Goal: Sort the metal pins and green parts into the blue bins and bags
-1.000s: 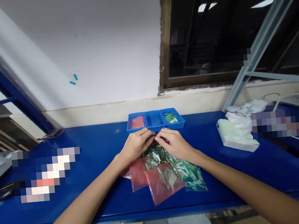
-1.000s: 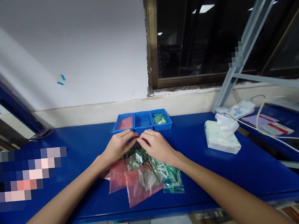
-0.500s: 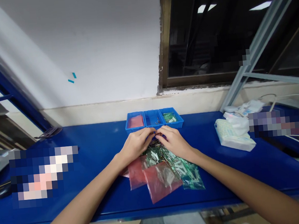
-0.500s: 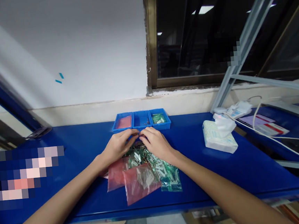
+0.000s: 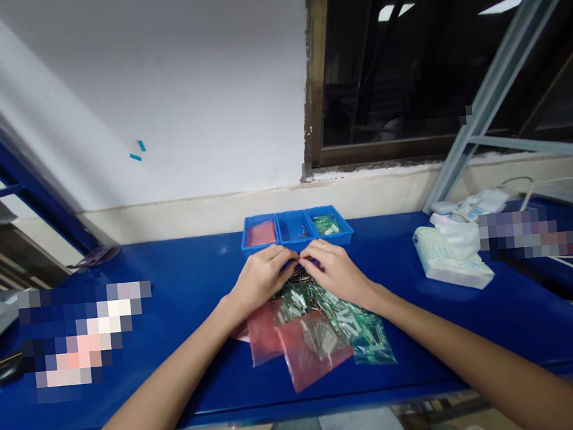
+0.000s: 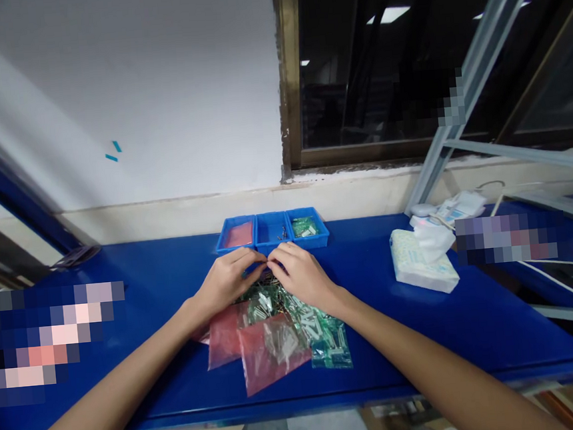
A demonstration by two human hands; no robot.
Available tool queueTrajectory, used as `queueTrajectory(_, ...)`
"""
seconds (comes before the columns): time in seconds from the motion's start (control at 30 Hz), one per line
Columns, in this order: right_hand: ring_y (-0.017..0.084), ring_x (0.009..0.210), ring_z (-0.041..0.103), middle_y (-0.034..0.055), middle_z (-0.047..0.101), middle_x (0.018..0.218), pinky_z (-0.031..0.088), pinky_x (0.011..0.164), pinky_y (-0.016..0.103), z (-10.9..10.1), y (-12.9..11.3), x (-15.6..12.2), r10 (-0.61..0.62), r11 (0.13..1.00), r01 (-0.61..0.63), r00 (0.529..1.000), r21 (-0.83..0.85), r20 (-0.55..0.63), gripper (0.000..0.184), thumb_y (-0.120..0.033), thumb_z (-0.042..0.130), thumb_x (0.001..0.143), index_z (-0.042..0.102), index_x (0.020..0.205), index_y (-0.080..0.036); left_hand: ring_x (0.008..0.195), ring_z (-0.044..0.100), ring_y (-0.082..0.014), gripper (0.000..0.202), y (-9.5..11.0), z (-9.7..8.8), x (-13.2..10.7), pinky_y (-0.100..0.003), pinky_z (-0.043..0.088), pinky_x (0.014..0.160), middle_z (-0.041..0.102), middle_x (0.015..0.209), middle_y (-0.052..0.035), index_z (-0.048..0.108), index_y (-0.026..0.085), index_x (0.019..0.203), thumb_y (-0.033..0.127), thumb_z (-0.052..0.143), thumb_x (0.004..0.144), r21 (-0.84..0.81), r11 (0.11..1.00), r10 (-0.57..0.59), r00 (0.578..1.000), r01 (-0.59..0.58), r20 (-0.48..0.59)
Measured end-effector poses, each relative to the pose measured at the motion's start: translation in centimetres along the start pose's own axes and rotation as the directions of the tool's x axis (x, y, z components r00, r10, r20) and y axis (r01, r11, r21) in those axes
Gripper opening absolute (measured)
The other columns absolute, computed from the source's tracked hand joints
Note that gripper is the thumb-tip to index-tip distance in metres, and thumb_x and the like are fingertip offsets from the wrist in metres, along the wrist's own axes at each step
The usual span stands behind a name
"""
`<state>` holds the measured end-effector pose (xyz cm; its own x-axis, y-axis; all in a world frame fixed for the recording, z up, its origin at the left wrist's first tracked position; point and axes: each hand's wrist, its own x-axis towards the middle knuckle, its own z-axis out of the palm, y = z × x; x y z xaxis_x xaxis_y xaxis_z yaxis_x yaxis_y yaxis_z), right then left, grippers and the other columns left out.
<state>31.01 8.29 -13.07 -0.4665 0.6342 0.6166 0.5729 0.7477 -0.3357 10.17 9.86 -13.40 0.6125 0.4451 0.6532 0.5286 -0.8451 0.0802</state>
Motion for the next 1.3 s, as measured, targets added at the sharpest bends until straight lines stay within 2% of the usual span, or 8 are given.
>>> queueTrajectory(0.17, 0.017, 0.083, 0.059, 0.0044, 0.065, 0.092, 0.046, 0.076, 0.03, 0.1, -0.1, 0.0, 0.065, 0.997, -0.064, 0.998, 0.053, -0.015, 0.007, -0.017, 0.057, 0.096, 0.062, 0.092, -0.019, 0.093, 0.066, -0.017, 0.022, 0.3, -0.2, 0.2, -0.032, 0.055, 0.083, 0.07, 0.104, -0.0079, 0.061, 0.017, 0.119, 0.021, 0.049, 0.101, -0.094, 0.994, -0.062, 0.998, 0.06, -0.019)
queueTrajectory(0.43, 0.019, 0.085, 0.061, 0.0049, 0.066, 0.091, 0.046, 0.076, 0.031, 0.4, 0.2, 0.0, 0.068, 0.996, -0.068, 0.998, 0.05, -0.006, 0.011, -0.02, 0.053, 0.098, 0.064, 0.095, -0.019, 0.075, 0.067, -0.0125, 0.01, 1.0, -0.2, 0.9, -0.023, 0.051, 0.065, 0.073, 0.085, -0.0011, 0.067, 0.018, 0.094, 0.025, 0.061, 0.095, -0.345, 0.908, -0.279, 0.958, 0.24, -0.068)
queueTrajectory(0.57, 0.018, 0.081, 0.061, 0.004, 0.066, 0.087, 0.045, 0.075, 0.03, 0.0, 0.1, 0.1, 0.09, 0.993, -0.088, 0.996, 0.076, -0.023, 0.016, -0.019, 0.051, 0.099, 0.065, 0.092, -0.019, 0.075, 0.066, -0.0127, 0.009, 0.8, -0.1, 0.7, -0.024, 0.051, 0.067, 0.072, 0.086, -0.0012, 0.067, 0.018, 0.094, 0.025, 0.062, 0.095, -0.273, 0.938, -0.238, 0.97, 0.215, -0.055)
queueTrajectory(0.7, 0.016, 0.078, 0.06, 0.0035, 0.067, 0.088, 0.045, 0.075, 0.029, -0.1, 0.0, 0.2, 0.077, 0.992, -0.073, 0.996, 0.107, -0.036, 0.014, -0.02, 0.053, 0.098, 0.065, 0.09, -0.019, 0.088, 0.068, -0.0166, 0.015, 0.8, 0.1, 0.2, -0.03, 0.054, 0.079, 0.072, 0.098, -0.0042, 0.064, 0.019, 0.109, 0.022, 0.058, 0.096, -0.176, 0.971, -0.17, 0.985, 0.163, -0.023)
queueTrajectory(0.83, 0.015, 0.072, 0.06, 0.0024, 0.067, 0.084, 0.046, 0.071, 0.028, 0.1, 0.0, 0.1, 0.149, 0.978, -0.135, 0.986, 0.161, -0.08, 0.009, -0.024, 0.061, 0.094, 0.065, 0.088, -0.019, 0.091, 0.069, -0.018, 0.019, 0.9, 0.2, 0.2, -0.032, 0.055, 0.081, 0.073, 0.103, -0.0053, 0.066, 0.02, 0.112, 0.02, 0.055, 0.097, -0.15, 0.977, -0.163, 0.986, 0.155, -0.042)
queueTrajectory(1.0, 0.015, 0.071, 0.06, 0.0031, 0.07, 0.089, 0.047, 0.067, 0.027, 0.2, 0.2, 0.1, 0.164, 0.975, -0.152, 0.985, 0.161, -0.061, 0.006, -0.02, 0.063, 0.091, 0.068, 0.094, -0.019, 0.076, 0.069, -0.0148, 0.009, 1.3, -0.5, 0.9, -0.026, 0.053, 0.068, 0.076, 0.088, -0.0009, 0.073, 0.02, 0.094, 0.024, 0.064, 0.092, -0.32, 0.909, -0.304, 0.95, 0.266, -0.076)
queueTrajectory(1.1, 0.014, 0.07, 0.06, 0.0032, 0.071, 0.09, 0.045, 0.064, 0.026, 0.3, 0.1, 0.2, 0.167, 0.97, -0.155, 0.985, 0.188, -0.05, 0.01, -0.02, 0.063, 0.091, 0.07, 0.098, -0.02, 0.082, 0.069, -0.0165, 0.009, 1.6, -0.7, 1.2, -0.027, 0.052, 0.067, 0.075, 0.089, -0.0032, 0.075, 0.02, 0.087, 0.028, 0.072, 0.088, -0.436, 0.855, -0.359, 0.928, 0.282, -0.103)
queueTrajectory(1.3, 0.014, 0.067, 0.058, 0.0002, 0.069, 0.077, 0.042, 0.058, 0.024, 0.5, -0.3, 0.2, 0.179, 0.945, -0.175, 0.984, 0.275, 0.011, 0.011, -0.021, 0.059, 0.092, 0.069, 0.086, -0.019, 0.075, 0.064, -0.0157, 0.014, 1.7, -0.3, 1.3, -0.026, 0.048, 0.061, 0.07, 0.08, -0.0037, 0.075, 0.019, 0.081, 0.033, 0.076, 0.084, -0.519, 0.79, -0.439, 0.892, 0.326, -0.108)
